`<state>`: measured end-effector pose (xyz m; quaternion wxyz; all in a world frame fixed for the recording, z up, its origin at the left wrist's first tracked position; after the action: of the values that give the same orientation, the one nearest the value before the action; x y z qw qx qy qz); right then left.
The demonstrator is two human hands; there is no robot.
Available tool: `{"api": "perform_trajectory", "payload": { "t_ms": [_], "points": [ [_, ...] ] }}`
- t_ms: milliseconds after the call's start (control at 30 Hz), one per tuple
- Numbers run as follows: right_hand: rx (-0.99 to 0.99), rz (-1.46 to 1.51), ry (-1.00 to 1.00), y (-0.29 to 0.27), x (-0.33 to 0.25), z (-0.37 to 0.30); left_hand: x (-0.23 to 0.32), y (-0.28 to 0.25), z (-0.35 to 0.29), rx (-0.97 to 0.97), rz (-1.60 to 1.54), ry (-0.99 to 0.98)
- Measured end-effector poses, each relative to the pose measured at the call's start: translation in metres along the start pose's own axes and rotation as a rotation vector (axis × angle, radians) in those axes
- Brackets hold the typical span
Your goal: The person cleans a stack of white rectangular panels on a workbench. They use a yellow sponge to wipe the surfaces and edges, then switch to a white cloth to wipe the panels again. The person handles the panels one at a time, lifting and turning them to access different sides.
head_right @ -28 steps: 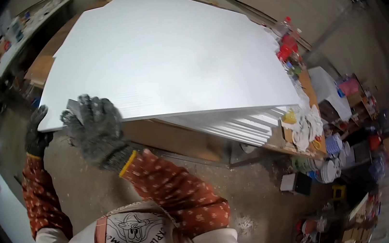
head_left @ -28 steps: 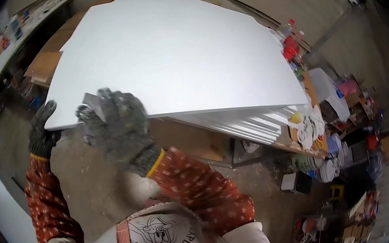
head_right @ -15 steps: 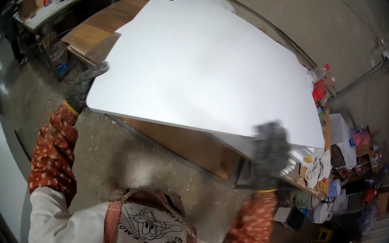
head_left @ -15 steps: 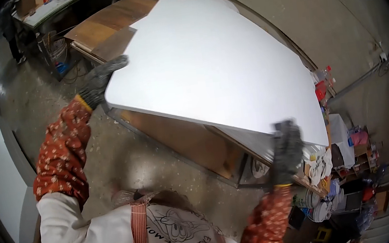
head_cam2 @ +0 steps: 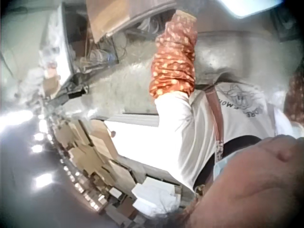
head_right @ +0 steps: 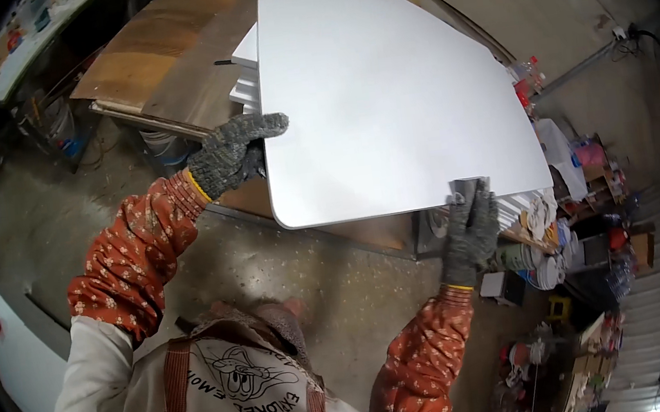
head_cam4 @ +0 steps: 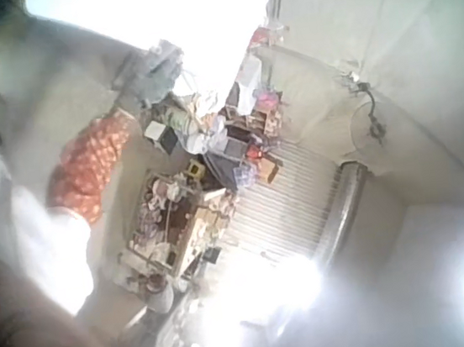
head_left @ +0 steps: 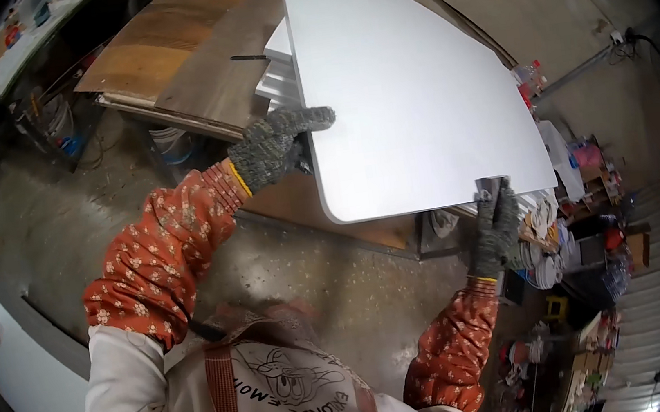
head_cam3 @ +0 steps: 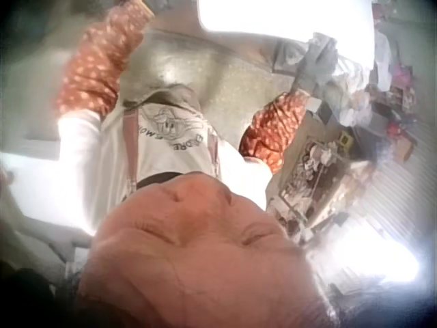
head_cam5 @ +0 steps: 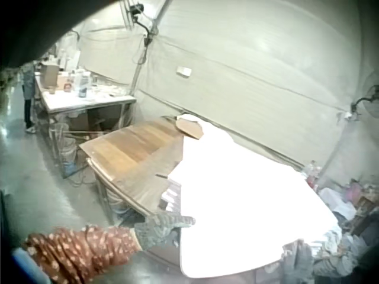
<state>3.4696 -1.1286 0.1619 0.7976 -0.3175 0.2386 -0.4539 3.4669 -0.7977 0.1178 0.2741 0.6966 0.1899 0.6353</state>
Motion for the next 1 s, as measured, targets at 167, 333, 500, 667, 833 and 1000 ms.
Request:
{"api": "perform_trajectory", "payload": {
  "t_ms": [167,333,500,667,833,1000],
  "points": [
    [-0.081,-0.039,-0.416,0.008,-0.197,0.002,0.001,-0.035,0.004,-0.158,0.493,0.362],
    [-0.377,-0.052,-0.473,-0.013,-0.206,0.011,0.016,-0.025,0.001,-0.281,0.982,0.652],
    [-0.384,-0.017,-0.600,-0.012,-0.213,0.026,0.035,-0.044,0.014,-0.017,0.312,-0.106],
    [-0.354,-0.090,-0.651,0.058,-0.241,0.113,0.082,-0.100,0.013,0.021,1.148,0.652],
    [-0.524,-0.030,-0.674,0.032,-0.236,0.095,0.160,-0.186,0.002,0.235,1.182,0.579],
    [-0.489,-0.072,-0.682,0.086,-0.231,0.118,0.176,-0.266,0.029,0.165,0.349,0.401]
  ]
}}
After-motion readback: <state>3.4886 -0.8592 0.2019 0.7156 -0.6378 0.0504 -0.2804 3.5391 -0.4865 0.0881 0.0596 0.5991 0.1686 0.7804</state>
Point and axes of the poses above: each hand's wrist, its own z-axis towards the middle knuckle, its own y-axis out of the palm, x = y × z, the point moved 4 cm from there along z, towards the middle knuckle
